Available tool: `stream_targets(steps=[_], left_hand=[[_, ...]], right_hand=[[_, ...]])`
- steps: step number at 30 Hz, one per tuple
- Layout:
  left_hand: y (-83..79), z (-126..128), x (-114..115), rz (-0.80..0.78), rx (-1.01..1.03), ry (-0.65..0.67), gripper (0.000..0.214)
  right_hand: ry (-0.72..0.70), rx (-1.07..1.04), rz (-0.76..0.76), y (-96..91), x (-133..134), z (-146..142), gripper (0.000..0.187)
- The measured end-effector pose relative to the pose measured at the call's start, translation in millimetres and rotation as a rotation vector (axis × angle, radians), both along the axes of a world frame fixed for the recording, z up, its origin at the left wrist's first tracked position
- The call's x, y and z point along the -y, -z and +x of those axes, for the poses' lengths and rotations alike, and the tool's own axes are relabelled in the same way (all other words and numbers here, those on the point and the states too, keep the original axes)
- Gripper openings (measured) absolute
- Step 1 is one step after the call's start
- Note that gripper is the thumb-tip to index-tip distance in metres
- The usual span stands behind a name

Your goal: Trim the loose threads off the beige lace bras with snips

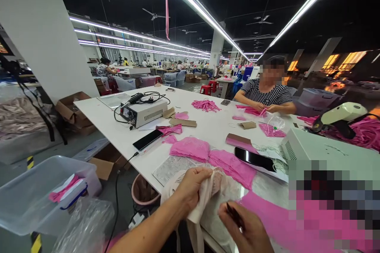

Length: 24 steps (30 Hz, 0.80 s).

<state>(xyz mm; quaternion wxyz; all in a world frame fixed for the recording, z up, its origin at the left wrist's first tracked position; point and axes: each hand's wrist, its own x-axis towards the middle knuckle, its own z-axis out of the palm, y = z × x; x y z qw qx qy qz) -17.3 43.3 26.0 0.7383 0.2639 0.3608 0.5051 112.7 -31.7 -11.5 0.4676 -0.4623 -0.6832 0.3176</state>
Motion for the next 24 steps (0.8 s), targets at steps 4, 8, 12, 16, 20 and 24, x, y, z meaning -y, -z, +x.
stream_targets(steps=[4,8,12,16,20,24], left_hand=[[-3.2,3,7,0.03,0.012,0.041,0.025],[1.4,5,10,0.085,0.0,0.055,0.024],[6.6,3,10,0.096,-0.098,-0.028,0.024],[5.3,4,10,0.107,-0.112,-0.01,0.025],[-0.5,6,12,0.118,-0.11,-0.007,0.027],[-2.2,10,15,0.132,-0.118,-0.012,0.028]], right_hand=[[0.221,0.105,0.134,-15.3,-24,2,0.026],[0.21,0.159,0.193,-14.6,-32,-3,0.02],[0.092,0.006,0.025,-19.4,-30,2,0.025],[-0.013,-0.162,-0.048,-20.8,-30,5,0.026],[-0.041,-0.385,-0.127,-10.1,-29,-2,0.023],[-0.043,-0.455,-0.128,-8.6,-32,-8,0.028]])
